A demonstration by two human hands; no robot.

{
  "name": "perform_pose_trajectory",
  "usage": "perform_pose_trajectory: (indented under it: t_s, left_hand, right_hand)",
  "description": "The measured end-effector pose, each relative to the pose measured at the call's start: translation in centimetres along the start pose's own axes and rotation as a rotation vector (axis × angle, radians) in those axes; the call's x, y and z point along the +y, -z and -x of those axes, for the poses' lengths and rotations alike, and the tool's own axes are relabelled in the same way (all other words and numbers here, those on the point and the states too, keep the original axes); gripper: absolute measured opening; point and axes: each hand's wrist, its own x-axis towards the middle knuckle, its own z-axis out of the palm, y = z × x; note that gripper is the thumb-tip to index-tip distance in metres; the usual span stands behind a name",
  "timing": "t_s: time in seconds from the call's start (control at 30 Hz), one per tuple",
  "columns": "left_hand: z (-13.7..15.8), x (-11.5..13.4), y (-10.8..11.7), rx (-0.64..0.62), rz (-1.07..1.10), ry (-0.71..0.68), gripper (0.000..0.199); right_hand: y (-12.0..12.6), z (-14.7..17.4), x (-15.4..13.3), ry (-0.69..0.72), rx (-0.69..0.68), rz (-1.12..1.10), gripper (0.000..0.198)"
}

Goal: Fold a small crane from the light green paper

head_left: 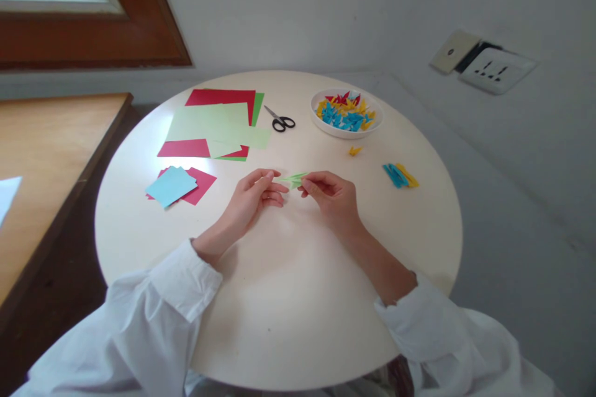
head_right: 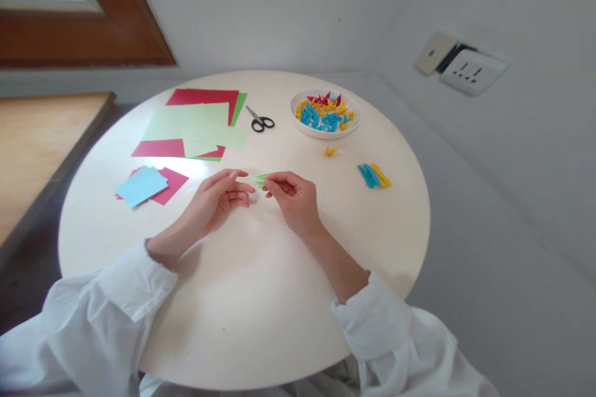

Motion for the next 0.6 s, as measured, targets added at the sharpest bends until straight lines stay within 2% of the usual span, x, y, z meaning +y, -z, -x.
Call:
perform_pose_trajectory:
  t_s: [0.23,0.43,0.6]
  left_hand:
    - [-0.19,-0.16,0.14,-0.062,0.014,0.082,0.023]
    - [0.03,-0.06,-0.06,-0.053,-0.047,-0.004,0.016]
    - [0.17,0.21,-0.11,-0.022,-0.147,-0.051,0.021]
  right_hand:
    - [-0.02,0.16,-0.13,-0.016,-0.026,0.007,0.016]
    - [-0.01,0.18,-0.11,-0.025,-0.03,-0.024,0.017]
    - [0.04,0.15,-0.05,-0.021,-0.041,-0.002,0.019]
